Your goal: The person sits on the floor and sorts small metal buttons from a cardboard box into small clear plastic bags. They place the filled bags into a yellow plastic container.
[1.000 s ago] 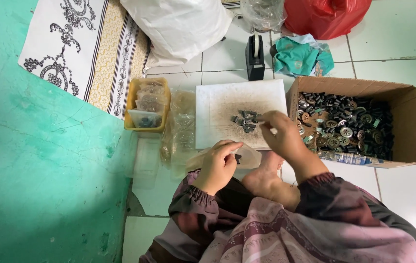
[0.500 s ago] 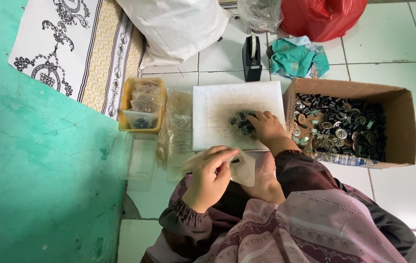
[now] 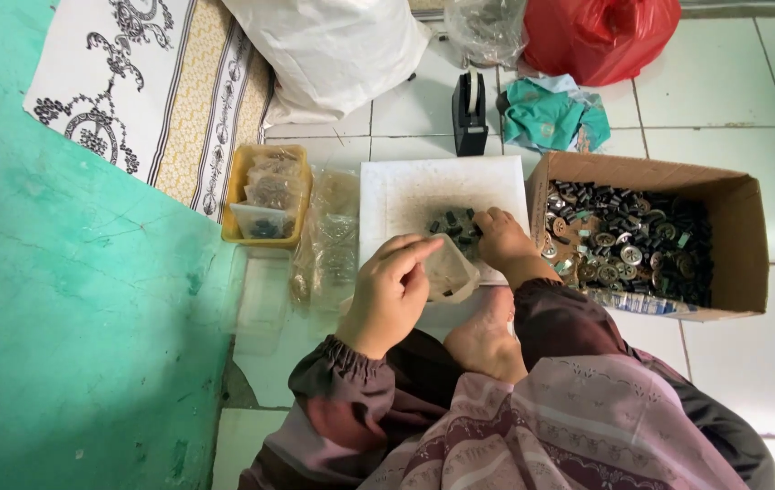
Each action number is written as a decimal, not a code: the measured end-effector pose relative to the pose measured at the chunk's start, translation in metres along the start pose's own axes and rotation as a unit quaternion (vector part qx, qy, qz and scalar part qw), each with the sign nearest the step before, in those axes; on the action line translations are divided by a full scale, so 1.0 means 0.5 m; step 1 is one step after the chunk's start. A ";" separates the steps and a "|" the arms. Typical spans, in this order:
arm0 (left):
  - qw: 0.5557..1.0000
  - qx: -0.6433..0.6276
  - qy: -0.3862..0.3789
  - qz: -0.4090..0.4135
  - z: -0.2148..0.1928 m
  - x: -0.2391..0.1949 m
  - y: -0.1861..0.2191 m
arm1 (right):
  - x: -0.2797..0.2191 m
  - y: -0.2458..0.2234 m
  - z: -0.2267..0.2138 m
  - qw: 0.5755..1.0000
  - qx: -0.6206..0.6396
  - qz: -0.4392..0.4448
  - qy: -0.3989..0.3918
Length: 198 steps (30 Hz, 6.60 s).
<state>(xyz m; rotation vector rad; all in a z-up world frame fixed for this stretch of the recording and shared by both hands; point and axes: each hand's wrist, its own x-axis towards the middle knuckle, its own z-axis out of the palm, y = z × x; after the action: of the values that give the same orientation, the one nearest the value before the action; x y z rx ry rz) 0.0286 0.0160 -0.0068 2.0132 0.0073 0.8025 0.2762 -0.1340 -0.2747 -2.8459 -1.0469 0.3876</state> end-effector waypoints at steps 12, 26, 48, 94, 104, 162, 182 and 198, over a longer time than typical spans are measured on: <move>0.999 0.032 0.003 -0.044 0.030 -0.007 -0.076 | -0.119 -0.073 -0.165 0.884 0.389 0.049 0.257; 0.996 0.032 -0.040 -0.077 0.028 0.011 -0.059 | -0.286 -0.223 -0.444 0.847 0.270 -0.332 0.316; 0.993 -0.039 0.047 -0.106 -0.016 -0.072 -0.090 | -0.061 -0.082 0.059 0.980 -0.055 -0.122 0.147; 0.996 -0.044 0.064 -0.041 -0.019 -0.004 -0.067 | -0.076 -0.108 -0.128 0.957 0.169 -0.129 0.197; 0.990 -0.062 0.074 -0.103 -0.015 -0.052 -0.100 | -0.071 -0.144 -0.036 0.975 -0.072 -0.154 0.144; 0.984 -0.088 0.070 -0.141 0.000 -0.077 -0.076 | -0.058 -0.127 -0.041 0.985 -0.074 -0.129 0.091; 0.978 -0.071 0.055 -0.187 0.036 -0.065 -0.076 | -0.285 -0.265 -0.408 0.827 0.370 -0.275 0.321; 0.982 -0.142 0.081 -0.096 -0.006 -0.053 -0.034 | 0.012 -0.116 -0.035 0.985 -0.130 -0.051 0.104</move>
<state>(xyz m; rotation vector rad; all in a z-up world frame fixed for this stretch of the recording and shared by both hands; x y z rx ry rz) 0.0113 0.0200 -0.0331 1.6463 0.1689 0.7937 0.2487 -0.0859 -0.2494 -2.9525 -1.2761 -0.0599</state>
